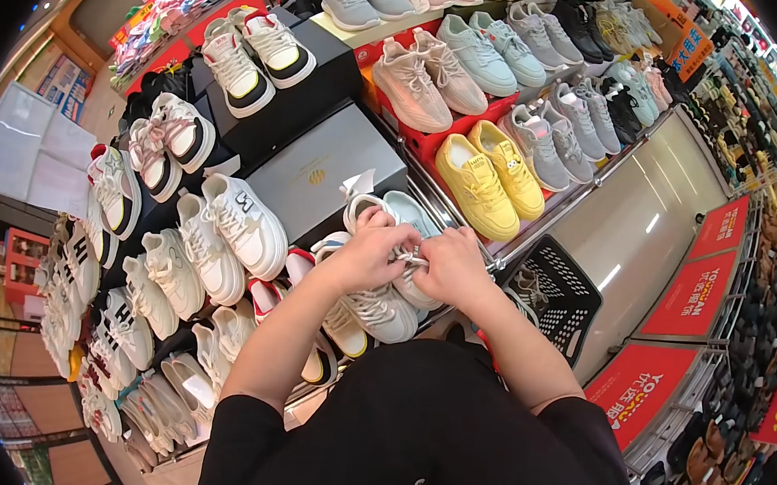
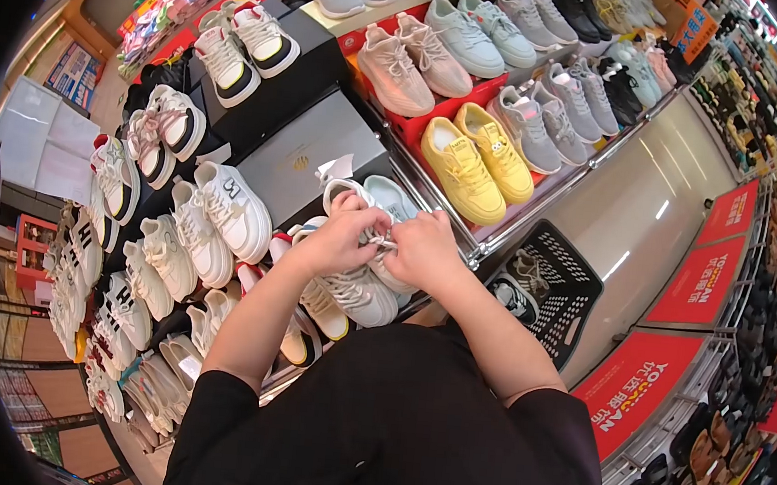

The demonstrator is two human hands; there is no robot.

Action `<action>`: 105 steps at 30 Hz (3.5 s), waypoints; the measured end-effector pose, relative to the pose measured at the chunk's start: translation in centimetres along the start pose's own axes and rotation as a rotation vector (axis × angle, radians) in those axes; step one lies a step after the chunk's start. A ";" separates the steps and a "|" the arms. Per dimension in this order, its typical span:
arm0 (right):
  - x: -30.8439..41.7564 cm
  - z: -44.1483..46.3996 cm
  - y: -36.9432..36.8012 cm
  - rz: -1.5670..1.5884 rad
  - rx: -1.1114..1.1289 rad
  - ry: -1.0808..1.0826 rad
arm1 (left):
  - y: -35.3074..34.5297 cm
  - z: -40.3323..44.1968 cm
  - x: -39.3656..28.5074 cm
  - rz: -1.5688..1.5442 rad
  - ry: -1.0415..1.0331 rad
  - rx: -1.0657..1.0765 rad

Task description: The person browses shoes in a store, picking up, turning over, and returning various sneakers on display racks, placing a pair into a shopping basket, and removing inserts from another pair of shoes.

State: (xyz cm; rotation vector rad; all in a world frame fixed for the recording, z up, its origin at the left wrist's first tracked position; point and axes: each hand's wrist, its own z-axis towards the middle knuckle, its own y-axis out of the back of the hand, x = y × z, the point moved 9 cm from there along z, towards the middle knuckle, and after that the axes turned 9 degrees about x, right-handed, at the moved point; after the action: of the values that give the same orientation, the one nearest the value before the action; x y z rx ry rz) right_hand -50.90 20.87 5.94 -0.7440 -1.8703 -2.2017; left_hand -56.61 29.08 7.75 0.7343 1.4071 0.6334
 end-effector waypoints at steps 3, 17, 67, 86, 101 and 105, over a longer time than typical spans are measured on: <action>0.4 -0.1 0.2 -0.085 -0.081 0.028 | 0.0 -0.1 0.4 -0.006 0.016 -0.002; -0.8 -1.8 0.0 0.139 -0.240 0.031 | 0.4 0.0 0.0 0.087 0.016 0.071; 1.9 -2.7 0.8 0.208 -0.491 0.137 | 2.0 2.1 0.4 0.265 0.169 0.302; 2.4 -1.7 -0.3 0.024 -0.438 0.075 | 4.8 -1.5 2.5 0.046 0.303 -0.218; -2.1 -1.7 -2.5 0.804 -0.128 -0.183 | 1.1 -0.6 -1.7 0.320 -0.042 -0.048; -2.6 -1.8 -2.9 0.716 -0.113 -0.169 | 1.5 -0.3 -0.8 0.229 -0.011 0.083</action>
State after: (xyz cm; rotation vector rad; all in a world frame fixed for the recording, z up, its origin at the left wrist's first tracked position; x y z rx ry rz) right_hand -50.39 19.21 2.06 -1.3921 -1.2457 -1.8134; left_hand -56.93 29.42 9.37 0.9725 1.3559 0.7502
